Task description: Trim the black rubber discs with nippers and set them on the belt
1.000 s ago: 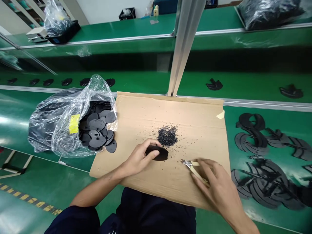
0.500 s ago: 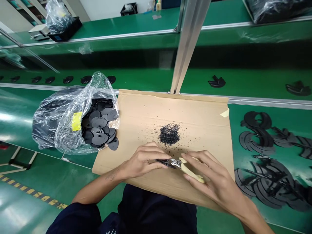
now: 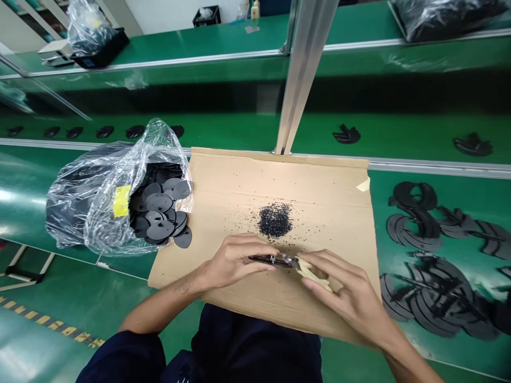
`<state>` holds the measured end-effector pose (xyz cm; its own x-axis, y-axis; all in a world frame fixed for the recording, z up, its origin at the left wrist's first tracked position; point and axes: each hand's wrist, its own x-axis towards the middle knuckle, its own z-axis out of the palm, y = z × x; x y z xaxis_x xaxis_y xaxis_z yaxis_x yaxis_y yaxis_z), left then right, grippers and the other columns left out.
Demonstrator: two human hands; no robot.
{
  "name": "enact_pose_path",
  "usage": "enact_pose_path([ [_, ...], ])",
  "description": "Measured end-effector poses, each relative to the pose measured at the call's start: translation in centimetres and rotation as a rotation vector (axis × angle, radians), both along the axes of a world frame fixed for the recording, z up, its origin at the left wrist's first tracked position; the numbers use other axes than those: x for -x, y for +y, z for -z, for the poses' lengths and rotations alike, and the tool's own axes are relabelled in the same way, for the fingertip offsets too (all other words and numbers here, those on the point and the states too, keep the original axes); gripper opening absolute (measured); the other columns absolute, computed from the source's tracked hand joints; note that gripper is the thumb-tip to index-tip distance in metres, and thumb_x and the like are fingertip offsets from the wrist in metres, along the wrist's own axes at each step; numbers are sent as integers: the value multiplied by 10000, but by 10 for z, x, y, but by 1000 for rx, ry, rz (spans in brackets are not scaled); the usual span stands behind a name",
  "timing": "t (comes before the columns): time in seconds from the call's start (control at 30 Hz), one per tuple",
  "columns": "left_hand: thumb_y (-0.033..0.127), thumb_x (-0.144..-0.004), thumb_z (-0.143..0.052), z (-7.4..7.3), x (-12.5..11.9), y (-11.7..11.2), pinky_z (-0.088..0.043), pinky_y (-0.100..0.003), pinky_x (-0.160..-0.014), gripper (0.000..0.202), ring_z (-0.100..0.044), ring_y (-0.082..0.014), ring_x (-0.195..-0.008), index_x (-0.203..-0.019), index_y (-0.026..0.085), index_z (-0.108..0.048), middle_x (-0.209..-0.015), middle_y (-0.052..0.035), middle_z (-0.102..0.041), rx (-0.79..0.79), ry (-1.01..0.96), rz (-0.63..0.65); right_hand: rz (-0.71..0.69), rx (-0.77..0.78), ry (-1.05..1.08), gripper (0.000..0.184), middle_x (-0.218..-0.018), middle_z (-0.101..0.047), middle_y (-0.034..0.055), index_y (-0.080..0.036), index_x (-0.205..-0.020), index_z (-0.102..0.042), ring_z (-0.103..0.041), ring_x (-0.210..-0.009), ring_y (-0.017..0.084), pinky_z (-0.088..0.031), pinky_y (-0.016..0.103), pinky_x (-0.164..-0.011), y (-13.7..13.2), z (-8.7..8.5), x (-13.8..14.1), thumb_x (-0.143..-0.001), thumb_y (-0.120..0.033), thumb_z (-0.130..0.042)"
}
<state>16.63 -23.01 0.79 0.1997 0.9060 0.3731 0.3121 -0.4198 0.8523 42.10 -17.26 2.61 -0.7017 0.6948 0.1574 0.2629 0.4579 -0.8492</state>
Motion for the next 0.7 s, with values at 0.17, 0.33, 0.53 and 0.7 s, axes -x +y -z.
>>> enact_pose_path([
  [0.17, 312, -874, -771, 7, -5, -2, -613, -328, -855, 180, -734, -189, -927, -951, 157, -720, -957, -95, -767, 156, -183, -145, 147, 352, 198, 381, -1171, -710, 120, -253, -1255, -698, -691, -1070, 273, -598, 396, -912, -14, 16, 10, -963, -488, -631],
  [0.33, 266, -885, -755, 14, -10, -3, -578, -307, -833, 136, -697, -183, -936, -903, 160, -673, -970, -91, -733, 152, -218, -161, 106, 326, 275, 324, -1119, -680, 101, -273, -1197, -714, -655, -1083, 254, -574, 378, -928, -17, 16, 17, -939, -464, -677],
  [0.53, 272, -933, -690, 15, -11, -1, -570, -318, -869, 197, -666, -198, -1011, -1112, 191, -716, -1061, -93, -693, 194, -169, -183, 173, 386, 339, 364, -1364, -585, 129, -282, -1229, -684, -551, -1310, 294, -558, 423, -986, -11, 20, 17, -954, -516, -637],
  [0.7, 209, -943, -662, 18, -8, 2, -569, -319, -879, 277, -660, -183, -1006, -1216, 222, -709, -1055, -76, -685, 97, -69, -162, 76, 333, 330, 358, -1332, -626, 123, -286, -1286, -664, -570, -1290, 283, -507, 472, -1070, -20, 20, 22, -971, -453, -634],
])
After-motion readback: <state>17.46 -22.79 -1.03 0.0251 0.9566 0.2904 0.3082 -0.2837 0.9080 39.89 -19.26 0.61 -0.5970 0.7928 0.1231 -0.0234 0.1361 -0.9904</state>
